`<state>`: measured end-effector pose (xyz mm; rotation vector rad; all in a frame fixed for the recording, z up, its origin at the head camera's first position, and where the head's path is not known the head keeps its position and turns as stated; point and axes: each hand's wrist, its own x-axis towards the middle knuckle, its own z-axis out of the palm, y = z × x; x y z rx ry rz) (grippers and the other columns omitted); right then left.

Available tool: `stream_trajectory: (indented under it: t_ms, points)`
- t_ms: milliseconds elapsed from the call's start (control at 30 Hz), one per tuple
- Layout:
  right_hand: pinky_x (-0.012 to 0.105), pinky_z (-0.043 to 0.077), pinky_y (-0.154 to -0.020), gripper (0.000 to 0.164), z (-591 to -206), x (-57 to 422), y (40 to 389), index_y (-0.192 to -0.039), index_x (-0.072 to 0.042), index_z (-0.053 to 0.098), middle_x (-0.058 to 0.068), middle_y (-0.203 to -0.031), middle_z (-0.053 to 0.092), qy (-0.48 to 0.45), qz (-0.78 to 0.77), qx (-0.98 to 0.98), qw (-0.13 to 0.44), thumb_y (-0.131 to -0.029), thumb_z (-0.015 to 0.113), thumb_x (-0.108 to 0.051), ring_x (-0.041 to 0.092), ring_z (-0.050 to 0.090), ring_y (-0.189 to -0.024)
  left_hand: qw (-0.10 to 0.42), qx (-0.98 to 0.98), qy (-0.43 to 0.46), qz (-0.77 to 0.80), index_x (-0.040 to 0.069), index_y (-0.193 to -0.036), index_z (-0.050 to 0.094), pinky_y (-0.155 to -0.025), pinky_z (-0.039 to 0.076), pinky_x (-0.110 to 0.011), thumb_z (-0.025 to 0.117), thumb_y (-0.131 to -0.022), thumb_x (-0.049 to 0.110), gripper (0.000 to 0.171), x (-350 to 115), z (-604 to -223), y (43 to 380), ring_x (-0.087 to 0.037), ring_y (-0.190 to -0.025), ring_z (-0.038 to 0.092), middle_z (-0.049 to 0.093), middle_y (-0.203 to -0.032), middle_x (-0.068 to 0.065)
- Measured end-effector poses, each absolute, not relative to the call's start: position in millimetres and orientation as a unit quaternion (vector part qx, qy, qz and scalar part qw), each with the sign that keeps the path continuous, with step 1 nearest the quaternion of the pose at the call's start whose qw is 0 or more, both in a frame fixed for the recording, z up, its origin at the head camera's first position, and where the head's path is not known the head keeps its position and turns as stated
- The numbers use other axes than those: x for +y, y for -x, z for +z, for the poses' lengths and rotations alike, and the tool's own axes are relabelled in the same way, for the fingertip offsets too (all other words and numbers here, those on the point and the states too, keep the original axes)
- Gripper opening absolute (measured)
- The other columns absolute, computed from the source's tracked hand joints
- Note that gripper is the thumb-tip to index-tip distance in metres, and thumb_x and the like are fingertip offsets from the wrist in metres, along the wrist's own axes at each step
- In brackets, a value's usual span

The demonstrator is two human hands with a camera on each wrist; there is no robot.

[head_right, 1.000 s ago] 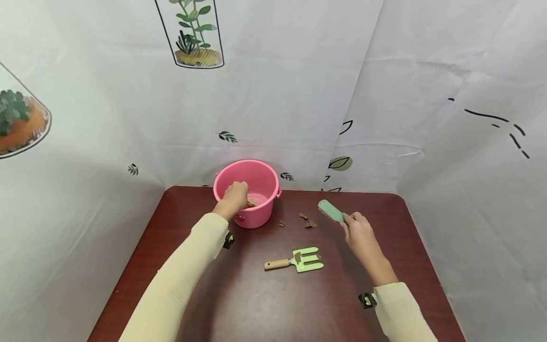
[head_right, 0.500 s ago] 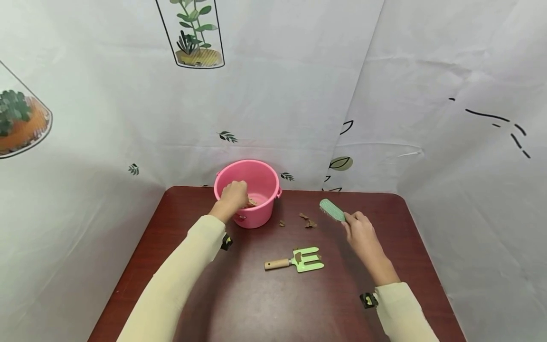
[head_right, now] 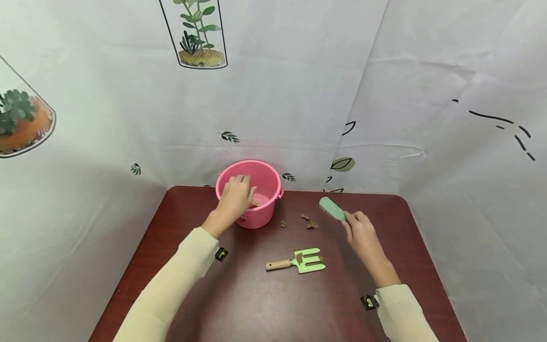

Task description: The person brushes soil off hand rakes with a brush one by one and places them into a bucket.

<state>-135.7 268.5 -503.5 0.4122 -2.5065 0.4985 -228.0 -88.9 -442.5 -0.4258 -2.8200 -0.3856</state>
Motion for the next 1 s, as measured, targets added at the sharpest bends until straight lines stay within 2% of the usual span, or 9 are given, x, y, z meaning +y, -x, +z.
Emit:
stream_trajectory:
  t_ms: [200, 367, 533, 767, 1000]
  points:
    - [0.048, 0.052, -0.062, 0.031, -505, 269, 136, -0.115, 0.014, 0.070, 0.021, -0.088, 0.061, -0.158, 0.188, -0.927, 0.282, -0.085, 0.077, 0.006, 0.034, 0.059, -0.074, 0.191, -0.952, 0.187, -0.151, -0.004, -0.128, 0.062, -0.096, 0.051, -0.053, 0.069, -0.099, 0.024, 0.041, -83, -433, 209, -0.039, -0.115, 0.060, 0.065, -0.128, -0.022]
    - [0.048, 0.051, -0.061, 0.032, -507, 270, 134, -0.114, 0.014, 0.070, 0.021, -0.087, 0.061, -0.165, 0.189, -0.923, 0.291, -0.084, 0.078, 0.007, 0.032, 0.059, -0.073, 0.234, -0.933, 0.228, -0.150, -0.001, -0.131, 0.062, -0.094, 0.054, -0.051, 0.073, -0.095, 0.027, 0.047, -78, -433, 193, -0.037, -0.120, 0.061, 0.064, -0.131, -0.020]
    - [0.047, 0.051, -0.060, 0.033, -507, 271, 133, -0.114, 0.014, 0.070, 0.021, -0.087, 0.061, -0.171, 0.189, -0.920, 0.298, -0.083, 0.078, 0.008, 0.031, 0.059, -0.072, 0.287, -0.902, 0.286, -0.146, -0.001, -0.130, 0.063, -0.096, 0.055, -0.048, 0.075, -0.093, 0.030, 0.050, -71, -442, 181, -0.035, -0.119, 0.060, 0.064, -0.130, -0.020]
    - [0.047, 0.051, -0.060, 0.033, -508, 273, 133, -0.114, 0.015, 0.070, 0.022, -0.088, 0.060, -0.173, 0.192, -0.920, 0.294, -0.083, 0.078, 0.007, 0.031, 0.059, -0.072, 0.320, -0.866, 0.356, -0.145, 0.000, -0.130, 0.064, -0.107, 0.049, -0.044, 0.077, -0.091, 0.034, 0.053, -66, -462, 169, -0.032, -0.119, 0.059, 0.063, -0.129, -0.018]
    - [0.046, 0.051, -0.060, 0.035, -509, 274, 134, -0.115, 0.015, 0.070, 0.021, -0.088, 0.060, -0.173, 0.194, -0.918, 0.298, -0.082, 0.079, 0.008, 0.031, 0.059, -0.073, 0.359, -0.829, 0.404, -0.145, -0.001, -0.124, 0.065, -0.100, 0.053, -0.040, 0.080, -0.088, 0.036, 0.054, -61, -482, 158, -0.028, -0.108, 0.063, 0.064, -0.119, -0.017]
